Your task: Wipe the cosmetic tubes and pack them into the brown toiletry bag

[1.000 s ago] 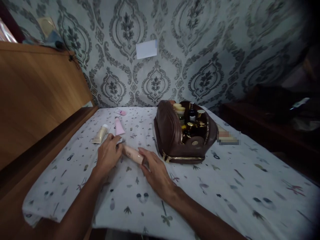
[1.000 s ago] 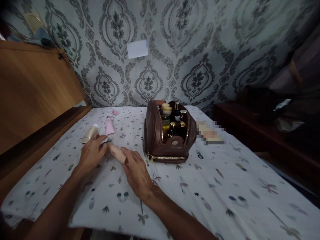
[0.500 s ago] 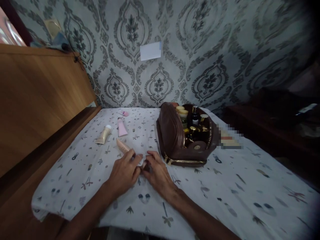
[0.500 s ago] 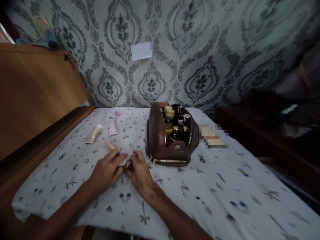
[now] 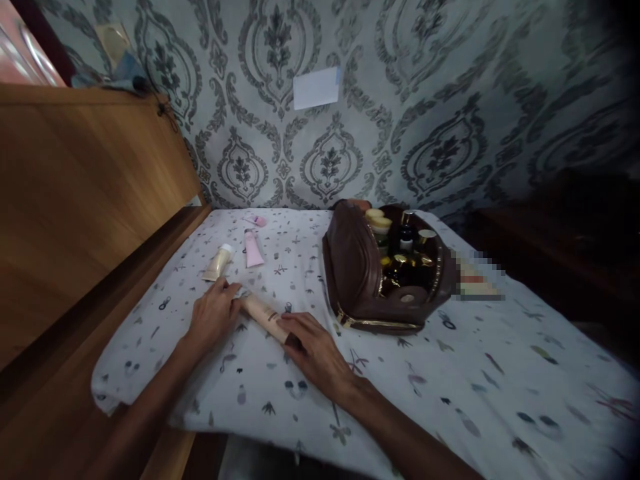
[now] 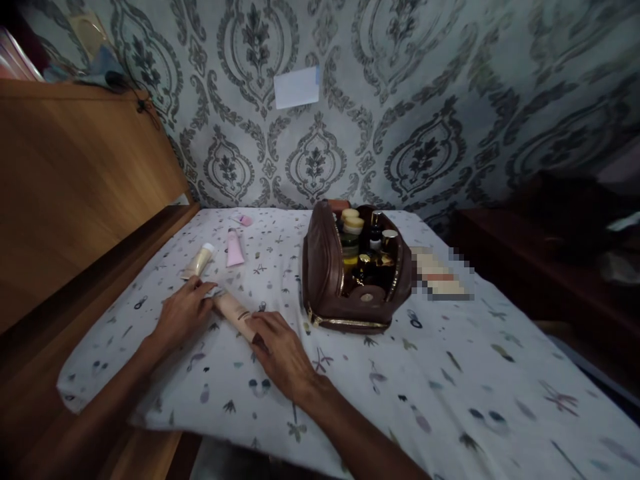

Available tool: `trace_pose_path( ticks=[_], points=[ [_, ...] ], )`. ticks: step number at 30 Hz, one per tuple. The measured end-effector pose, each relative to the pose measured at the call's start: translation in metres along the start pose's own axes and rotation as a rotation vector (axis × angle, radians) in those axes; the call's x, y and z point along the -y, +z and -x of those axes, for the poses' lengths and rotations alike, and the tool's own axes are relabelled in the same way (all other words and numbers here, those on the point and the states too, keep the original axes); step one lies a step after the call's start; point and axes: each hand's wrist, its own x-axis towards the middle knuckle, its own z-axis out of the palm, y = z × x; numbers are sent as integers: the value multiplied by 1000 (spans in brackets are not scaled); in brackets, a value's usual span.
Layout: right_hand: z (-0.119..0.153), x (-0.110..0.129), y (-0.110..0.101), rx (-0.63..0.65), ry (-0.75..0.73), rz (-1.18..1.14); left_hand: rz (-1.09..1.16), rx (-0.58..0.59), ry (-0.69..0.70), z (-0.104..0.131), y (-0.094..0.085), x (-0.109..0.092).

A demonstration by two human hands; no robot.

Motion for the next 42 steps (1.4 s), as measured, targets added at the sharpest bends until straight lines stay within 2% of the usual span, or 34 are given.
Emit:
trace_pose_path(
  ticks=[5, 10, 13, 16, 22, 26, 31, 36, 38, 40, 42],
  points=[
    [0, 1, 2, 9, 21, -41, 68, 11, 75, 12, 5, -5],
    [3, -2, 3, -5, 64, -8, 205, -6, 328, 39, 11, -34],
    [3, -1, 3, 12, 119, 28, 196, 14, 379, 46, 10, -44],
    [1, 3, 1, 40, 149, 54, 196, 28, 342, 36, 8, -36],
    [-1, 10, -3, 72, 84, 99, 121, -30, 121, -1, 13, 6],
    [-3, 10, -4, 76, 74, 96, 156, -47, 106, -10, 18, 24],
    [-3, 5, -2, 69, 46, 77, 152, -64, 158, -5, 20, 16],
    [-2, 6, -3, 69, 0, 67, 234, -22, 453, 9, 11, -13],
    [-2, 9, -5, 99, -48, 116, 189, 14, 514, 7, 6, -19],
    [-3, 12, -5, 127, -107, 198, 111, 38, 482, 0, 2, -17],
    [-2, 15, -5, 134, -151, 267, 37, 38, 377, -9, 0, -4]
  ],
)
